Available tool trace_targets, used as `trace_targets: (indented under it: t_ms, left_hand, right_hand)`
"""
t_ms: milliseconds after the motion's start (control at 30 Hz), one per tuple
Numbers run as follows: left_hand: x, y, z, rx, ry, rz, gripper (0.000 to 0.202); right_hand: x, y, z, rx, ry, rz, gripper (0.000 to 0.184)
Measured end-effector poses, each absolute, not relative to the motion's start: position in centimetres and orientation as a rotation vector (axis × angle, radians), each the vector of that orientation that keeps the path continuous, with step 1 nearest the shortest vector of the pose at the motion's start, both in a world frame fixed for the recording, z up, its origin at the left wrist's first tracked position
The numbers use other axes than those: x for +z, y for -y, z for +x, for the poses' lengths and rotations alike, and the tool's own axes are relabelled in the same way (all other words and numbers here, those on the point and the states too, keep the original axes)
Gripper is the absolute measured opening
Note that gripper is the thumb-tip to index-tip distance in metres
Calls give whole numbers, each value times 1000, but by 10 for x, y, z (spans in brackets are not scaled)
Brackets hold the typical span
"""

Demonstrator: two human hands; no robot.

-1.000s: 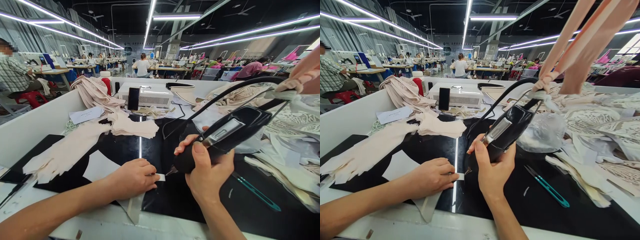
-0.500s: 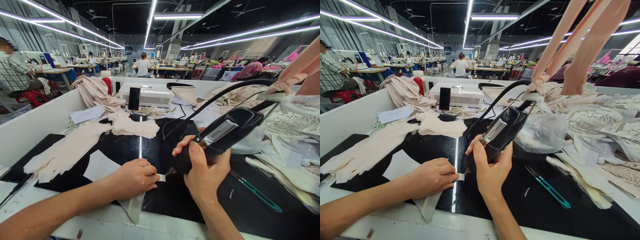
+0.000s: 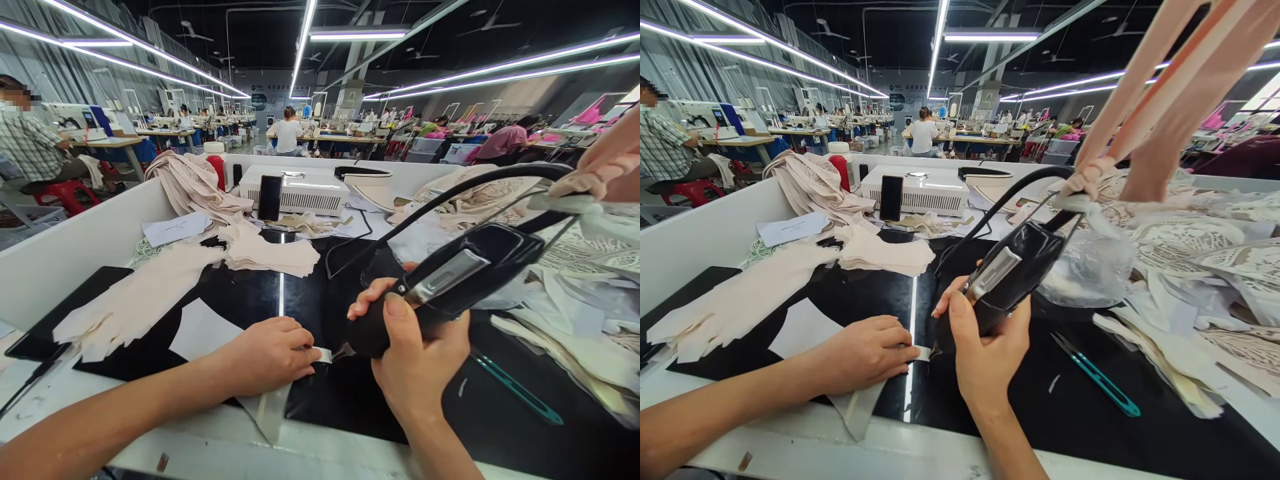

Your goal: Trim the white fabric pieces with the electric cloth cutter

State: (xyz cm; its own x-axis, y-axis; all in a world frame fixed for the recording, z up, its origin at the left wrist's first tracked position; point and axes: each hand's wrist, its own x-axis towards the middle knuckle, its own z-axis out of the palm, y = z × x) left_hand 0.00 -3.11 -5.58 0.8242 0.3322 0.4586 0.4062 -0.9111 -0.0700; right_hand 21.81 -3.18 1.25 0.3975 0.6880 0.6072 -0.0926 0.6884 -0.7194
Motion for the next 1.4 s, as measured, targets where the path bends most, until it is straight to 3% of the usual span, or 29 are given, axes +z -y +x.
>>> trace_targets:
  t_ms: [267, 700, 1100, 1400]
  left_hand:
    - [-62, 28, -1, -666, 569, -2854, 17]
    - [-54, 36, -10, -674, 622, -2882, 16]
    - [-53, 49, -12, -858, 595, -2794, 29]
    - [-54, 49, -7, -857, 602, -2775, 28]
  right_hand:
    - [16, 18, 216, 514, 980, -670, 64]
    - [14, 21, 218, 490, 1038, -687, 61]
    - [16, 21, 221, 510, 963, -685, 64]
    - [20, 20, 203, 585, 962, -632, 51]
